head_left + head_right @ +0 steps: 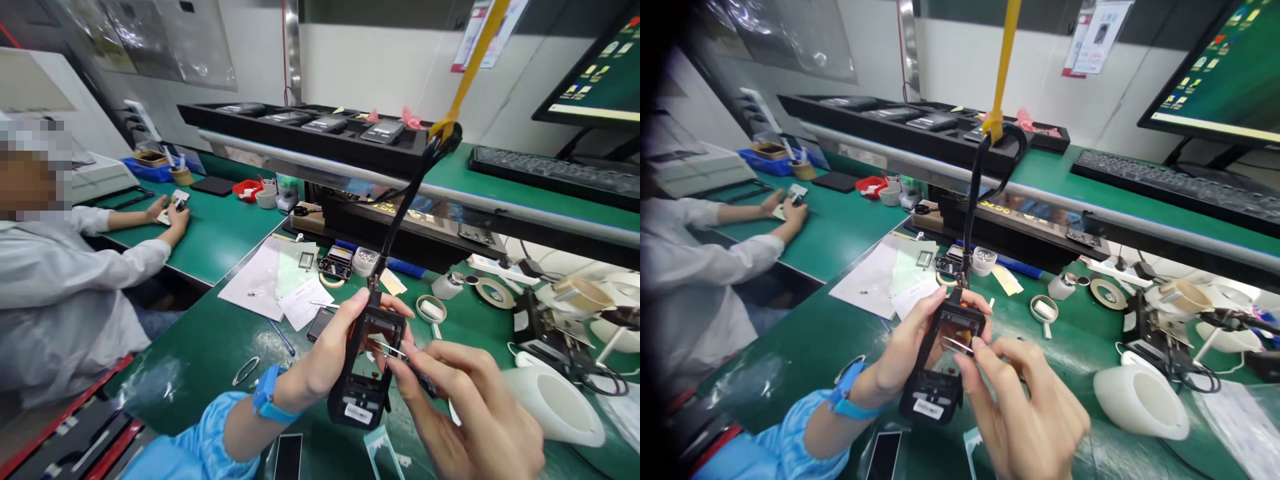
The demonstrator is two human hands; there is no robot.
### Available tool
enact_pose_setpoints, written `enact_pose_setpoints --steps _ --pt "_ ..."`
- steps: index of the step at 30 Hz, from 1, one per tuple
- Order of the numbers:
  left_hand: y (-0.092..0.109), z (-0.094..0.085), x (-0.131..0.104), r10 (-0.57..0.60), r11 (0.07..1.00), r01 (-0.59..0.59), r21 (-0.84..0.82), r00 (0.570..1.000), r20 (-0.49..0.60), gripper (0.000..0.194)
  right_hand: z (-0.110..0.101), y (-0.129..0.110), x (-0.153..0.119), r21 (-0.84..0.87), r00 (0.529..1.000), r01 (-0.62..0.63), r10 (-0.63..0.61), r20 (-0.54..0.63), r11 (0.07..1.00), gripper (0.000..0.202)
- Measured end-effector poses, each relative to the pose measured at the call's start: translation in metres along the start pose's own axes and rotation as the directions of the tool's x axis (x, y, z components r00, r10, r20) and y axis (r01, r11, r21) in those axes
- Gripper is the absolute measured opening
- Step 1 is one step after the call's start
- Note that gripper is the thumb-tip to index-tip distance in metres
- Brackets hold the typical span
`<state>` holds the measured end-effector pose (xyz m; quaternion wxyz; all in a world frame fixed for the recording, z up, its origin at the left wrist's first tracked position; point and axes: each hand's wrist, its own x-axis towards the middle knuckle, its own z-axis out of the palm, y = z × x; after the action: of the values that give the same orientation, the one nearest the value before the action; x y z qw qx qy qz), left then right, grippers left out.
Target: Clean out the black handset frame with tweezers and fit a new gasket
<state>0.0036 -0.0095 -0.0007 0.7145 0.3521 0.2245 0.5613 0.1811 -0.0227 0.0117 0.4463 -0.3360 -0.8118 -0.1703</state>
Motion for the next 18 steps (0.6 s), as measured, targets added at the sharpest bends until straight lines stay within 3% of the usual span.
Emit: enact_pose_setpoints --steps 7,14,18 --pt "0.0010 0.0062 -0.0009 -0.074 0.997 0.074 -0.032 0.997 -0.009 0.070 0.0085 0.0008 0.0002 0.013 1.000 0.017 -0.017 -0.007 1.000 0.009" --pt "0.0001 0.0046 -0.0020 -0.045 0.998 0.046 0.046 0.999 -0.008 0.066 0.0117 0.0027 -0.0024 0.014 0.999 0.013 -0.013 -0.039 1.000 0.008" --pt "0.0015 0.0035 -0.0015 -0.038 0.998 0.037 0.054 0.999 0.011 0.065 0.0097 0.0035 0.0002 0.010 0.999 0.047 -0.047 0.014 0.999 0.006"
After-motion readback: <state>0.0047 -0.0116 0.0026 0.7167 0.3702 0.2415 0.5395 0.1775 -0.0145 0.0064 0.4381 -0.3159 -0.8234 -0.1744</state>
